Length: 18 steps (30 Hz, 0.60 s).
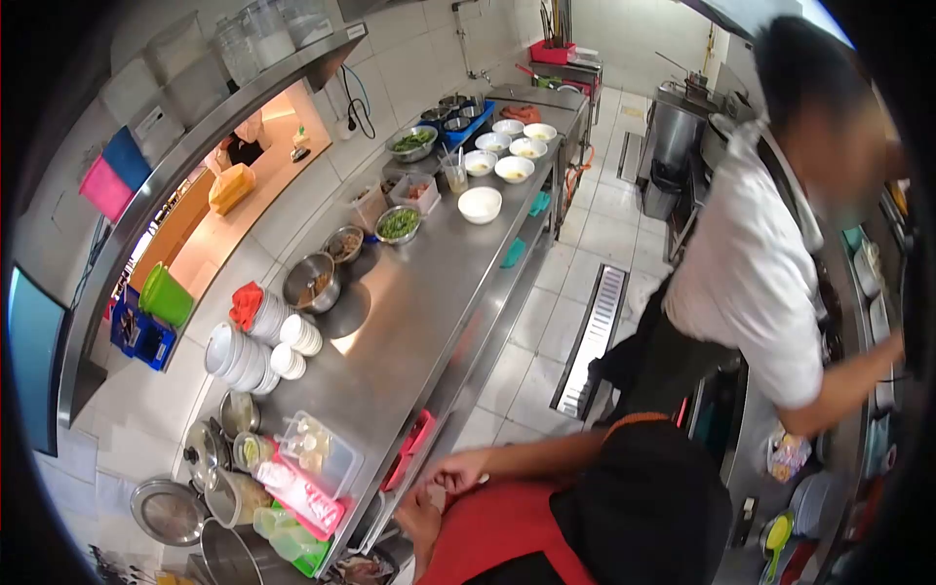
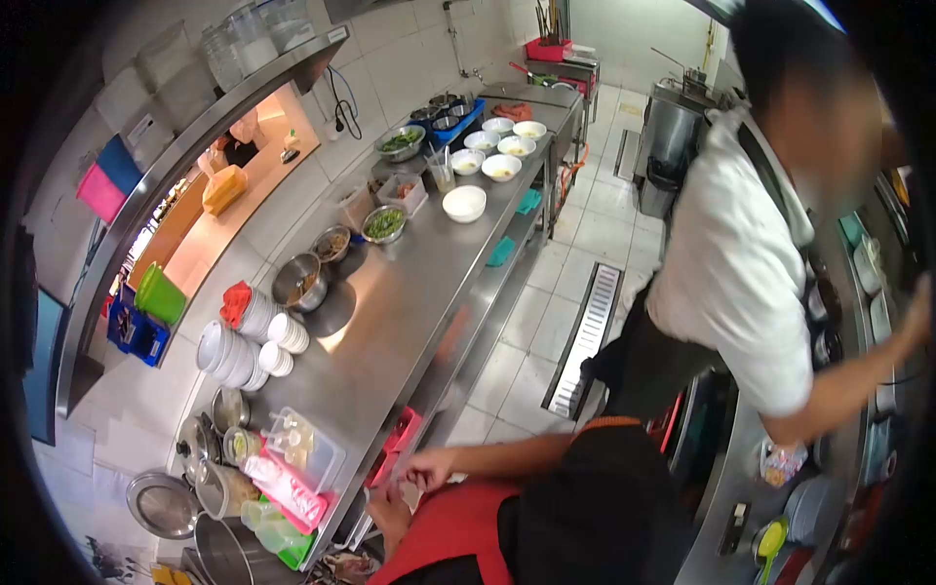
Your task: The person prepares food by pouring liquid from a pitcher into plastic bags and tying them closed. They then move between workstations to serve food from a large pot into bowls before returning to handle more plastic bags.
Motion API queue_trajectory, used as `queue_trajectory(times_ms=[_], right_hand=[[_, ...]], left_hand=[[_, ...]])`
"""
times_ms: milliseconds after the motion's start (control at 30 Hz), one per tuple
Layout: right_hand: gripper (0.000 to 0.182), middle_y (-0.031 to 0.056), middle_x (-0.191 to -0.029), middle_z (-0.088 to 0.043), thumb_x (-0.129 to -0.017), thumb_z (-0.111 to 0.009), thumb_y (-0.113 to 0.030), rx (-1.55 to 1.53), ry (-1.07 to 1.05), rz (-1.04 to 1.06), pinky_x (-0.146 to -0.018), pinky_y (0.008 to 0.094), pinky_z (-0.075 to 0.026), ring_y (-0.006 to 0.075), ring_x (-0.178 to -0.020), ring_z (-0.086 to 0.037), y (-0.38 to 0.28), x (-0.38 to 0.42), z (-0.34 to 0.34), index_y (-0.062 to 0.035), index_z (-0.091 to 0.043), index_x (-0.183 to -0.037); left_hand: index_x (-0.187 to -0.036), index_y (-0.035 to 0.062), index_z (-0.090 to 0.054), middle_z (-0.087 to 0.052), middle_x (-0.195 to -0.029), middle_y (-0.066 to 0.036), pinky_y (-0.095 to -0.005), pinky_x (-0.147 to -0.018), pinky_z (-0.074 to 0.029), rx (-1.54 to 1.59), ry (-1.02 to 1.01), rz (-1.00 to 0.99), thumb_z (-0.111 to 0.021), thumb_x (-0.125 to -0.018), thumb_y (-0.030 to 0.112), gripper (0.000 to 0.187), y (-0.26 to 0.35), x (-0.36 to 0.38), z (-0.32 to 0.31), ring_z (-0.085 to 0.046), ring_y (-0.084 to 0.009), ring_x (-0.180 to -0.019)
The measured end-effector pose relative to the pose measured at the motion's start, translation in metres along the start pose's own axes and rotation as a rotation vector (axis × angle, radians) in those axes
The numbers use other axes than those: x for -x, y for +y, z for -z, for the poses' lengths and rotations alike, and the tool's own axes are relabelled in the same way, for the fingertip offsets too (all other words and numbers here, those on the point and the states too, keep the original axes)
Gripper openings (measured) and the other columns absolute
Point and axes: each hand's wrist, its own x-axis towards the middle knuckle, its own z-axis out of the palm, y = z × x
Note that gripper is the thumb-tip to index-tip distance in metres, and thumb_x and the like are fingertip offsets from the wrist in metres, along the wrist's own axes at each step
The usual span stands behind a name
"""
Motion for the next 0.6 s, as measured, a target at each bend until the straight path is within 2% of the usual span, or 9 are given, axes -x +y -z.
queue_trajectory(times_ms=[67, 100, 133, 167, 233, 433, 500, 567, 600], right_hand=[[0.010, 0.0011, -0.068, -0.056, -0.082, -0.065, -0.018, 0.746, 0.514, 0.609, -0.056, 0.0294, -0.044, 0.0139, -0.059, -0.053, 0.021, 0.031, -0.025, -0.0080, -0.066, -0.085], [0.010, 0.0011, -0.068, -0.056, -0.082, -0.065, -0.018, 0.725, 0.526, 0.621, -0.056, 0.0294, -0.044, 0.0139, -0.059, -0.053, 0.014, 0.041, -0.031, -0.0080, -0.066, -0.085], [0.011, 0.0035, -0.077, -0.058, -0.082, -0.064, -0.018, 1.095, 0.547, 1.123, -0.062, 0.0308, -0.046, 0.0173, -0.064, -0.057, 0.008, 0.049, -0.036, -0.0068, -0.065, -0.086], [0.013, 0.0058, -0.085, -0.060, -0.082, -0.063, -0.017, 1.468, 0.551, 1.632, -0.067, 0.0322, -0.048, 0.0208, -0.069, -0.060, -0.002, 0.055, -0.041, -0.0056, -0.064, -0.086], [0.012, 0.0065, -0.088, -0.058, -0.081, -0.062, -0.017, 1.426, 0.543, 1.613, -0.065, 0.0334, -0.048, 0.0236, -0.073, -0.059, -0.016, 0.052, -0.051, -0.0054, -0.062, -0.084], [0.012, 0.0070, -0.092, -0.060, -0.081, -0.059, -0.015, 1.369, 0.661, 1.384, -0.067, 0.0354, -0.050, 0.0259, -0.082, -0.061, -0.059, 0.047, -0.042, -0.0042, -0.063, -0.085], [0.010, 0.0076, -0.087, -0.065, -0.080, -0.061, -0.012, 1.097, 0.901, 1.580, -0.063, 0.0322, -0.051, 0.0230, -0.072, -0.063, -0.064, 0.033, -0.034, -0.0036, -0.066, -0.083], [0.014, 0.0093, -0.076, -0.067, -0.079, -0.065, -0.016, 0.817, 0.975, 1.423, -0.062, 0.0309, -0.050, 0.0212, -0.069, -0.064, -0.070, 0.021, -0.037, -0.0032, -0.068, -0.075], [0.017, 0.0095, -0.075, -0.068, -0.078, -0.067, -0.021, 0.487, 1.026, 1.154, -0.062, 0.0306, -0.050, 0.0199, -0.068, -0.065, -0.073, 0.018, -0.041, -0.0041, -0.070, -0.075]], left_hand=[[-0.078, -0.0049, -0.065, -0.061, -0.060, -0.015, -0.0351, -0.050, -0.044, -0.055, -0.016, -0.039, -0.058, -0.084, 0.009, 0.017, -0.006, -0.003, -0.025, -0.060, -0.0213, -0.053], [-0.078, -0.0051, -0.065, -0.060, -0.059, -0.012, -0.0323, -0.049, -0.043, 0.130, -0.022, 0.160, -0.057, -0.086, 0.009, 0.018, -0.001, -0.004, -0.029, -0.058, -0.0180, -0.053], [-0.078, -0.0052, -0.065, -0.060, -0.057, -0.009, -0.0296, -0.048, -0.041, 0.308, -0.035, 0.361, -0.055, -0.088, 0.008, 0.019, 0.004, -0.008, -0.029, -0.057, -0.0146, -0.053], [-0.078, -0.0052, -0.065, -0.060, -0.057, -0.009, -0.0296, -0.048, -0.041, 0.304, -0.059, 0.342, -0.055, -0.088, 0.008, 0.019, 0.004, -0.018, -0.029, -0.057, -0.0146, -0.053], [-0.090, -0.0066, -0.066, -0.059, -0.064, -0.004, -0.0223, -0.048, -0.038, 0.703, -0.057, 0.424, -0.050, -0.093, 0.007, 0.020, 0.002, -0.047, -0.029, -0.051, -0.0077, -0.054], [-0.086, -0.0045, -0.065, -0.056, -0.065, -0.003, -0.0208, -0.047, -0.033, 0.783, -0.242, 0.568, -0.052, -0.092, 0.009, 0.020, 0.011, -0.131, -0.036, -0.047, -0.0068, -0.054], [-0.088, -0.0044, -0.065, -0.057, -0.068, -0.004, -0.0213, -0.048, -0.034, 0.968, -0.278, 0.634, -0.053, -0.092, 0.010, 0.019, 0.004, -0.139, -0.047, -0.048, -0.0075, -0.055], [-0.092, -0.0090, -0.062, -0.061, -0.079, -0.008, -0.0224, -0.058, -0.043, 1.042, -0.236, 0.645, -0.054, -0.090, 0.006, 0.017, 0.001, -0.143, -0.062, -0.055, -0.0120, -0.065], [-0.099, -0.0072, -0.060, -0.063, -0.088, -0.010, -0.0252, -0.064, -0.047, 1.134, -0.277, 0.706, -0.056, -0.090, 0.009, 0.019, -0.004, -0.148, -0.064, -0.059, -0.0150, -0.072]])
